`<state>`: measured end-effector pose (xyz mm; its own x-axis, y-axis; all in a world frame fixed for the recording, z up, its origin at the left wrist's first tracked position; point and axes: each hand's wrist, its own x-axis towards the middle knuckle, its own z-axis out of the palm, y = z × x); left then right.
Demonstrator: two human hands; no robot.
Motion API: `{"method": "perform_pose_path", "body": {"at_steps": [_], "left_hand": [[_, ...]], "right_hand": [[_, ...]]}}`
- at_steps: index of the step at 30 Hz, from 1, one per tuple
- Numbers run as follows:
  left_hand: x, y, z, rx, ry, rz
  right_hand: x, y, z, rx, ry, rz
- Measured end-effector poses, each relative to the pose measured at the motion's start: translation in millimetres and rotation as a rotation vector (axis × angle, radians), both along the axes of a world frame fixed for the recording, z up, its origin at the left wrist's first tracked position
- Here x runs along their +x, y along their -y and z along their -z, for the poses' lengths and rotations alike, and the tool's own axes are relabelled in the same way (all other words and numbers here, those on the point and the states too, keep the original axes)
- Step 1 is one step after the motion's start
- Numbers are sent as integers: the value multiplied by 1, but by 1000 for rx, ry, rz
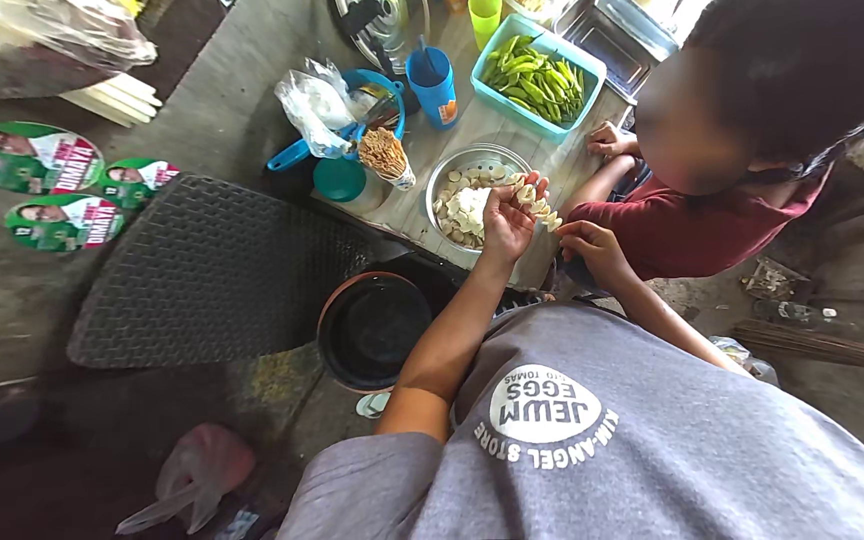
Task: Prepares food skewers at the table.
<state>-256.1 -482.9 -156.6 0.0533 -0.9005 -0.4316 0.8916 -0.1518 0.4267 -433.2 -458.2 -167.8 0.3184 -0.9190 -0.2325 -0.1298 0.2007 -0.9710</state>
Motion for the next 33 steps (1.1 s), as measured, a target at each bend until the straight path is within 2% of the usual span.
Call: {"method": "perform_pose_path", "body": {"at_steps": [9, 14, 20, 26, 33], "left_hand": [[5, 0, 5, -71, -13, 12], [12, 8, 1, 19, 129, 17], [17, 11, 10, 45, 164, 12], [27, 8, 14, 26, 224, 103], [32, 6, 20, 42, 209, 27]], "right_hand": [[0, 4, 0, 2, 21, -10], [2, 4, 0, 20, 3, -31], [6, 6, 1, 77, -22, -23], [22, 13, 1, 208, 140, 27], [36, 21, 11, 267, 213, 17]]}}
